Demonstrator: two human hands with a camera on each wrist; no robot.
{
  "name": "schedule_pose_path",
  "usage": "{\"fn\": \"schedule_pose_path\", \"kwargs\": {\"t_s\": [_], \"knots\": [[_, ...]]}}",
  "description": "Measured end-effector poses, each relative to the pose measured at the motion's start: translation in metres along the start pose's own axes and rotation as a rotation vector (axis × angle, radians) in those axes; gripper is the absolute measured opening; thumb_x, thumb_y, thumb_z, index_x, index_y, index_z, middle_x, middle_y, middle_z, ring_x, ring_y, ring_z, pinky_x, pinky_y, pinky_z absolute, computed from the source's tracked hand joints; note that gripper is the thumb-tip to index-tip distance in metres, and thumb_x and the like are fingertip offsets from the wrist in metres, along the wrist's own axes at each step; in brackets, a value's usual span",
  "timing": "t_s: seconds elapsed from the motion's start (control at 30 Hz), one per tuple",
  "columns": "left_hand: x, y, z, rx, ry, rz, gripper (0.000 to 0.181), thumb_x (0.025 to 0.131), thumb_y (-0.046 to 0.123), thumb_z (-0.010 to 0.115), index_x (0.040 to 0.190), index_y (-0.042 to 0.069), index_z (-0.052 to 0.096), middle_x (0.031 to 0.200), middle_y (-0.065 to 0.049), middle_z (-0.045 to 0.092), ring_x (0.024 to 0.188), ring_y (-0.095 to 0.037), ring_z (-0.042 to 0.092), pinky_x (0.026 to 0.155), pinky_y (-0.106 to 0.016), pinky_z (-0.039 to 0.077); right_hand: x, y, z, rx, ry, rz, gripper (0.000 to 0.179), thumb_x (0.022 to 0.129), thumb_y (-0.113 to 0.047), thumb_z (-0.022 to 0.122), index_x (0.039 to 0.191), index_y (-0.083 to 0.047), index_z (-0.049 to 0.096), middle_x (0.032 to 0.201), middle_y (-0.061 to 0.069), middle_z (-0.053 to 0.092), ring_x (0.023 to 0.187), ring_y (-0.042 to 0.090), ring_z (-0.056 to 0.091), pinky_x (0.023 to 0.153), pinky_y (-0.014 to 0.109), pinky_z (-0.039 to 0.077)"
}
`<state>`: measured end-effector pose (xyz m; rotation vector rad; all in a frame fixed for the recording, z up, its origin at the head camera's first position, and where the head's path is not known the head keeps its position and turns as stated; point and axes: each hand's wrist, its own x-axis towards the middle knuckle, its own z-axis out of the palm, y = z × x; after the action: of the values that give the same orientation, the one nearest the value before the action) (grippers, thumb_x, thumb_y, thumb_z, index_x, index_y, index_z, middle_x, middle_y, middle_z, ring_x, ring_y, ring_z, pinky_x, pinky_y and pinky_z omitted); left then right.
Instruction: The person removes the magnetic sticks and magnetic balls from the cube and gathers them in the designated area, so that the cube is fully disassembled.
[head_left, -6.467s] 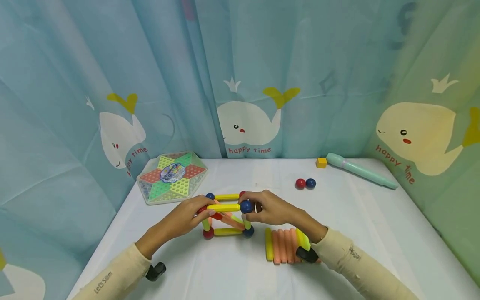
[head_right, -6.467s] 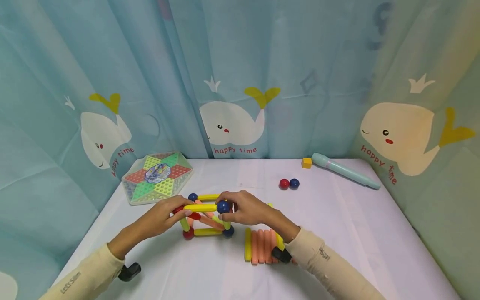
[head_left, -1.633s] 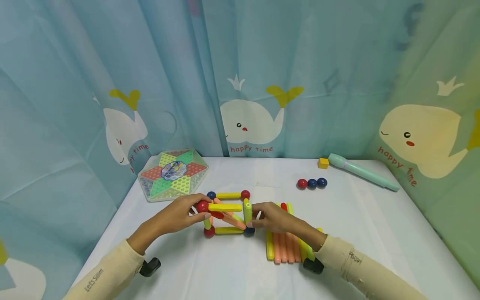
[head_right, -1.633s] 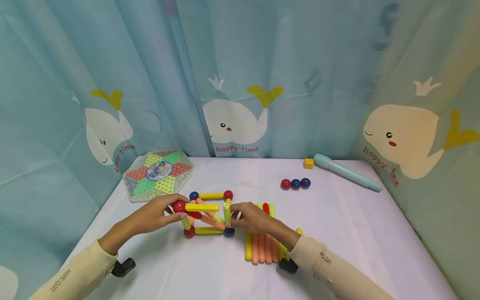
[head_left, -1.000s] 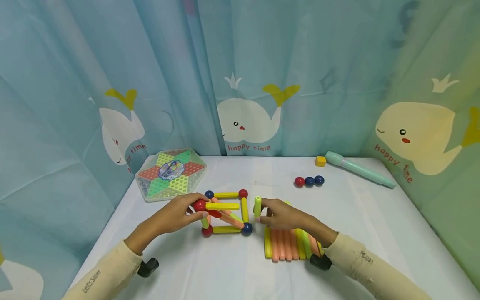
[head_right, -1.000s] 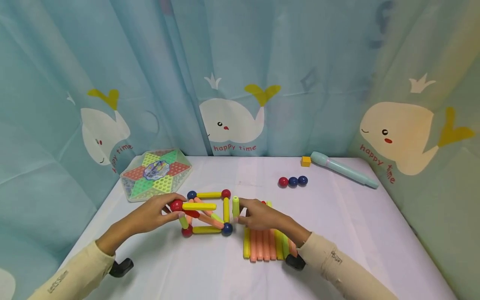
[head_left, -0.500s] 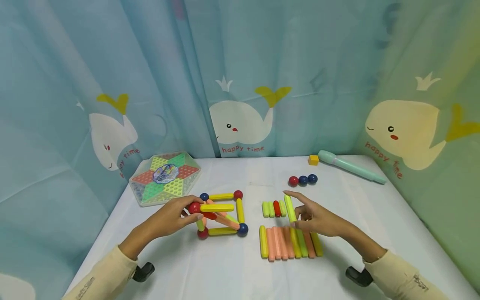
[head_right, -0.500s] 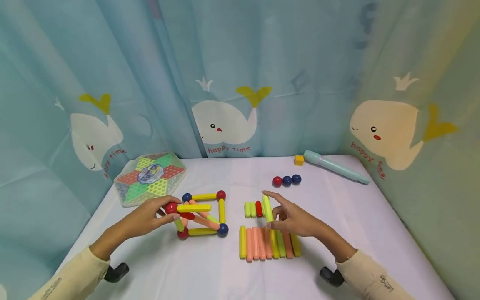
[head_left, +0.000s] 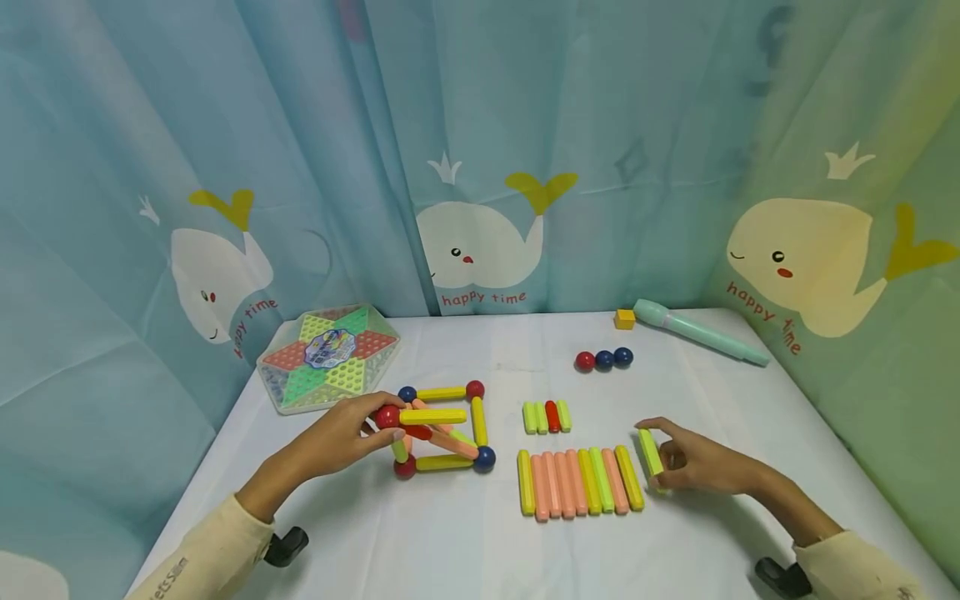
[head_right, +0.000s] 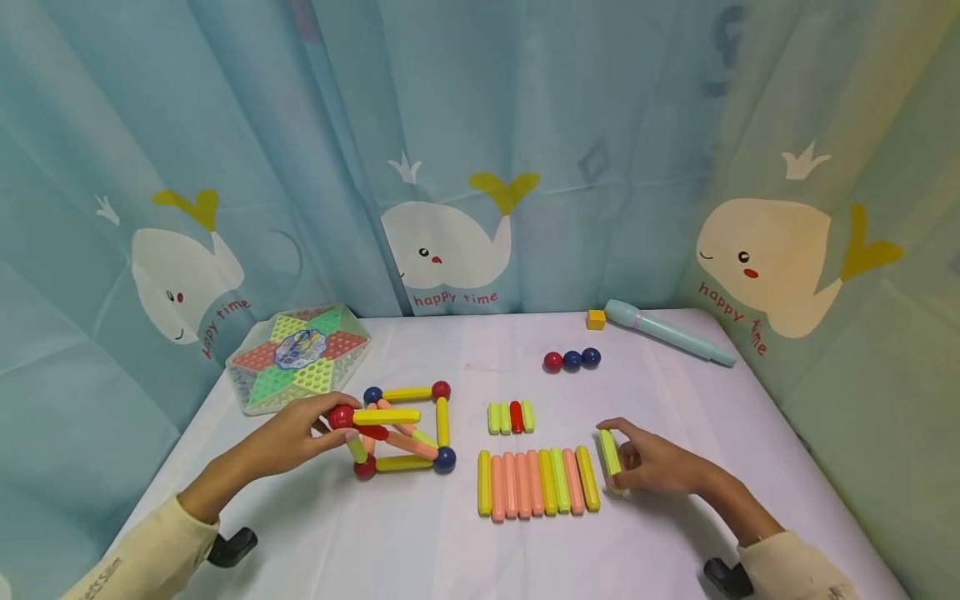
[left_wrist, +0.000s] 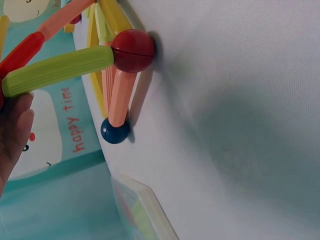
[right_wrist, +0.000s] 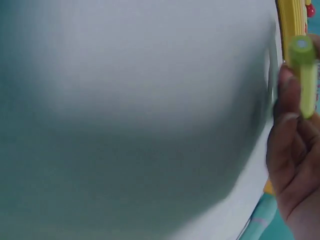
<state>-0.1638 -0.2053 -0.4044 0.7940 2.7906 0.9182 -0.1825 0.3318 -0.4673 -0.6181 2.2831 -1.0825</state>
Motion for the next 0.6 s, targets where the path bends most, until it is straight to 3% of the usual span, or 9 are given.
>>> {"fn": "schedule_pose_path", "kwargs": {"t_s": [0.2,0.6], "knots": [[0.0000,-0.0007,0.0003,-0.006,-0.003,-0.015,0.042,0.097,0.037,0.067,0.131,0.013,0.061,0.115,0.003,0.068,0.093,-0.009,0.062,0.080,-0.020,0.055,0.0024,-0.0017,0.0048,-0.105,-0.005,-0.004,0.076,0.090,-0.025,0.076,0.147,0.001,0.032,0.079,0.002,0.058,0.065,0.007,0.051,0.058,0.025,0.042],[0.0010,-0.0007,0.0006,0.002,-0.004,-0.018,0.040,0.097,0.036,0.068,0.130,0.016,0.061,0.116,0.003,0.068,0.093,-0.009,0.062,0.080,-0.020,0.055,0.0045,-0.0051,0.0046,-0.106,-0.070,-0.047,0.087,0.081,-0.024,0.083,0.146,0.006,0.034,0.087,0.003,0.060,0.074,0.005,0.054,0.065,0.024,0.043]]}}
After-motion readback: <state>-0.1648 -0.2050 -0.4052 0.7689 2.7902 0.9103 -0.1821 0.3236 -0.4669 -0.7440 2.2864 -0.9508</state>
